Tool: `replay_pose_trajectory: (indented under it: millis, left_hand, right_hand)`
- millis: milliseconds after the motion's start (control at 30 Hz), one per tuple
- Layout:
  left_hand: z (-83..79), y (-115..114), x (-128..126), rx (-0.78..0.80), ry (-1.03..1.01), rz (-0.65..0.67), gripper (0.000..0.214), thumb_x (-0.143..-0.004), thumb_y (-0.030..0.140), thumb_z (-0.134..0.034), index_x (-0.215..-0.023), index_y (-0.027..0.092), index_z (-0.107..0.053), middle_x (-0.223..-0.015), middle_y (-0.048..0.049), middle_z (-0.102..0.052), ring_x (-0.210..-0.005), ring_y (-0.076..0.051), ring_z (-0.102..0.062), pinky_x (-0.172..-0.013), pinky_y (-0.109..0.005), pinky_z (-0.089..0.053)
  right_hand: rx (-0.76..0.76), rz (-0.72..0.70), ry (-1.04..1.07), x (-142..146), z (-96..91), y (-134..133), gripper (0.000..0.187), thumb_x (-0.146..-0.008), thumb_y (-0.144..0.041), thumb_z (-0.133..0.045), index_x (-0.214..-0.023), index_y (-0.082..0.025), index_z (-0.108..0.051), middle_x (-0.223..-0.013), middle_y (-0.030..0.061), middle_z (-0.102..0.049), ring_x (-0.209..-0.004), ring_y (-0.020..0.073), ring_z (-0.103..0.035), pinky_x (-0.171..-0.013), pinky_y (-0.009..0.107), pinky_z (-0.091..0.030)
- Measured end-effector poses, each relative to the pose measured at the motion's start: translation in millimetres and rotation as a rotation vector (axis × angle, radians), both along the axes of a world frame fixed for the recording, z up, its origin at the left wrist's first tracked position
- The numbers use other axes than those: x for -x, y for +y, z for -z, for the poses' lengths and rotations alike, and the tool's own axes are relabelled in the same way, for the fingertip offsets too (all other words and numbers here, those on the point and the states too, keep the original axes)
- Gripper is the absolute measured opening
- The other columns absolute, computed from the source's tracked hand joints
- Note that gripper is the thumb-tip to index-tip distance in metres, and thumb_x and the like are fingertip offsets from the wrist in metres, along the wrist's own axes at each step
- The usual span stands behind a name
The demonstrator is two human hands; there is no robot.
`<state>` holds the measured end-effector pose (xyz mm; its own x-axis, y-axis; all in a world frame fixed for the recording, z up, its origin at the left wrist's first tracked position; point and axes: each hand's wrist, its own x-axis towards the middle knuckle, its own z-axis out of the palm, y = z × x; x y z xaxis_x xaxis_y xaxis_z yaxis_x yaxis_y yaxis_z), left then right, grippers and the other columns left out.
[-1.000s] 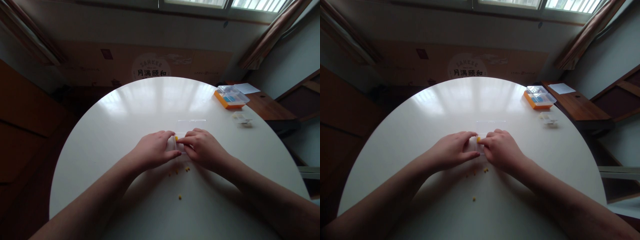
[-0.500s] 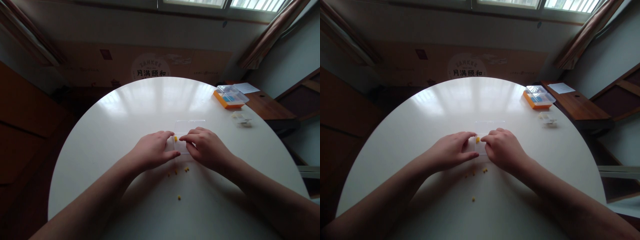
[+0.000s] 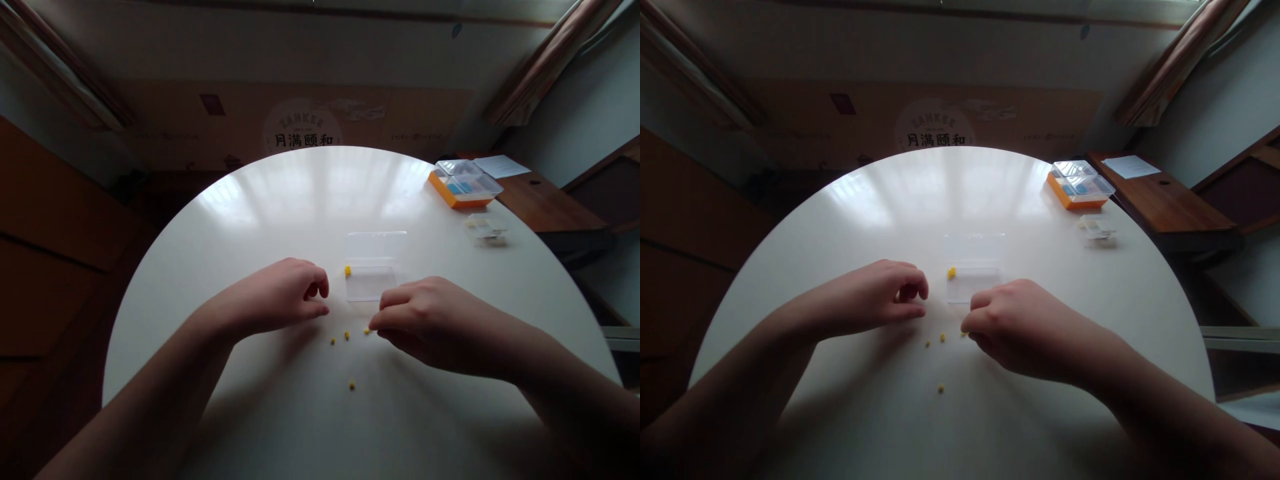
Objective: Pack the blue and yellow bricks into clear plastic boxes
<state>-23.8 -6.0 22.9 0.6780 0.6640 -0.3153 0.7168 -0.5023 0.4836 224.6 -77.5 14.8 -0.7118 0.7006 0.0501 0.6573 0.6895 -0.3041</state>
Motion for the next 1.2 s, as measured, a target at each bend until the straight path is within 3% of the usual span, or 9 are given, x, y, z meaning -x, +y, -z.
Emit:
replay_pose_trajectory:
  millis: [100,333,600,767,1033,1200]
  left_hand:
    - [-4.5,-2,1,0.093,0.017,0.055,0.012,-0.076,0.029,-0.058,-0.073,0.024,-0.068,-0.075,0.0019,-0.067,-0.064,-0.014,-0.059,-0.055,-0.025,-0.040]
    - [-1.7,-8,-4,0.182,-0.018,0.140,0.014,-0.074,0.021,-0.058,-0.076,0.024,-0.072,-0.074,0.0019,-0.069,-0.064,-0.014,-0.060,-0.059,-0.024,-0.043]
    - [-3.6,-10,-6,0.178,-0.112,0.220,0.025,-0.071,0.010,-0.059,-0.082,0.026,-0.075,-0.079,0.0030,-0.070,-0.068,-0.013,-0.062,-0.064,-0.023,-0.045]
    - [-5.9,-13,-7,0.193,-0.148,0.255,0.024,-0.074,0.011,-0.061,-0.083,0.027,-0.076,-0.080,0.0024,-0.071,-0.070,-0.014,-0.062,-0.066,-0.023,-0.046]
    - [0.6,-15,-11,0.134,-0.130,0.301,0.018,-0.073,0.011,-0.060,-0.074,0.024,-0.073,-0.073,0.0034,-0.069,-0.063,-0.011,-0.059,-0.061,-0.022,-0.043]
    - [2.3,-13,-10,0.107,-0.120,0.295,0.021,-0.072,0.011,-0.056,-0.075,0.024,-0.072,-0.074,0.0032,-0.068,-0.064,-0.012,-0.058,-0.062,-0.022,-0.042]
  right_hand:
    - [0.040,0.016,-0.045,4,5.0,1,0.021,-0.088,-0.020,-0.052,-0.081,-0.024,-0.071,-0.074,-0.0018,-0.062,-0.059,0.0039,-0.047,-0.057,0.020,-0.027]
    - [0.015,0.026,-0.023,9,9.8,-1,0.018,-0.085,-0.020,-0.054,-0.075,-0.023,-0.069,-0.072,-0.0031,-0.060,-0.059,0.0035,-0.044,-0.057,0.020,-0.023]
    - [-0.050,-0.040,0.040,20,16.9,-2,0.026,-0.089,-0.020,-0.051,-0.100,-0.032,-0.071,-0.079,-0.0021,-0.062,-0.064,0.0038,-0.049,-0.059,0.019,-0.025]
    - [-0.059,0.001,0.042,19,19.3,0,0.025,-0.090,-0.021,-0.051,-0.098,-0.031,-0.072,-0.078,-0.0017,-0.062,-0.063,0.0037,-0.048,-0.059,0.018,-0.026]
    - [-0.055,-0.049,0.063,22,25.1,0,0.024,-0.088,-0.022,-0.053,-0.099,-0.033,-0.071,-0.076,-0.0035,-0.061,-0.061,0.0033,-0.044,-0.057,0.018,-0.023]
    - [-0.027,-0.039,0.062,24,26.3,0,0.020,-0.087,-0.021,-0.052,-0.089,-0.027,-0.071,-0.075,-0.0026,-0.060,-0.060,0.0036,-0.041,-0.057,0.019,-0.021]
